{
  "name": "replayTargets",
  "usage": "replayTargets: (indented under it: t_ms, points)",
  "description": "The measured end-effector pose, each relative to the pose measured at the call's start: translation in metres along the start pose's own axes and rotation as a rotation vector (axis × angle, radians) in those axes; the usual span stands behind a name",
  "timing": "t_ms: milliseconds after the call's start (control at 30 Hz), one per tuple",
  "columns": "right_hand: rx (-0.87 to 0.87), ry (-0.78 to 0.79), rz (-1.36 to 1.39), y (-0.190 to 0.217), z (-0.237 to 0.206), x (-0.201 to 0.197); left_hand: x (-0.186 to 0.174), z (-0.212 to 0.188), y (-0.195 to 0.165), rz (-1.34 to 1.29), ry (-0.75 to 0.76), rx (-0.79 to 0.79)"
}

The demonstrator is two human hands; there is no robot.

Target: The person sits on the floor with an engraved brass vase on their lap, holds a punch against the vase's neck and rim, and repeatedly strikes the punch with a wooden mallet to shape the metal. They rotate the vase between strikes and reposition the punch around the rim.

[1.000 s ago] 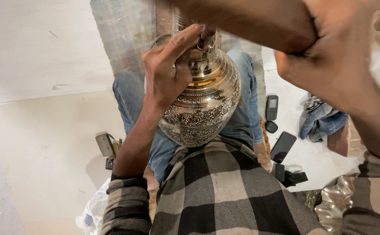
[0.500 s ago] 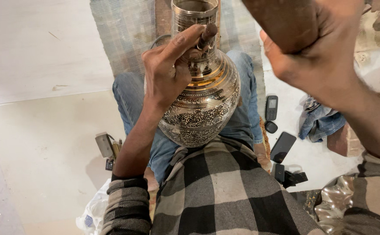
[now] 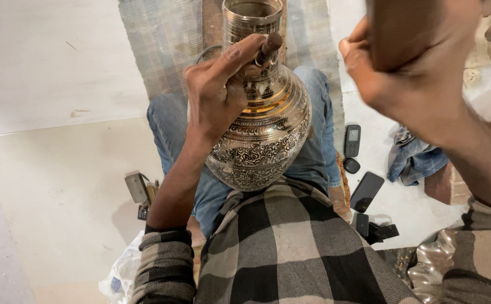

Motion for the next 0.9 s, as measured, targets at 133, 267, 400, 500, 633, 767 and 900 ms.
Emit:
replayTargets:
  t_ms: [133,267,400,500,633,767,900]
  points:
    - [-0.011,-0.048,0.008,0.012,0.013,-0.011,-0.003,0.001,-0.003,0.066,-0.027,0.037]
    - [0.031,0.006,0.046,0.005,0.005,-0.003,-0.004,0.002,-0.006,0.051,-0.025,0.036]
    - [0.025,-0.141,-0.079,-0.019,-0.030,0.021,-0.010,0.013,-0.007,-0.082,-0.121,0.115]
    - [0.440,-0.362,0.801,-0.079,-0.063,0.093,-0.025,0.016,-0.002,-0.430,-0.216,0.150]
    - [1.185,-0.185,1.102,-0.093,-0.164,0.239,-0.020,0.019,0.010,-0.634,-0.058,-0.004]
    - [1.382,0.079,1.254,-0.061,-0.242,0.300,-0.014,0.022,0.008,-0.366,0.001,0.067]
    - [1.058,-0.017,1.179,-0.054,-0.227,0.258,-0.009,0.016,0.009,-0.239,0.043,0.108]
Point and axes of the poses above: each hand's wrist, its own z-axis towards the middle knuckle, its own x-axis out of the palm, y = z × x, the point moved 8 cm from there along z, towards the middle knuckle, and after that the axes turned 9 degrees about -z, right-handed, at the moved point
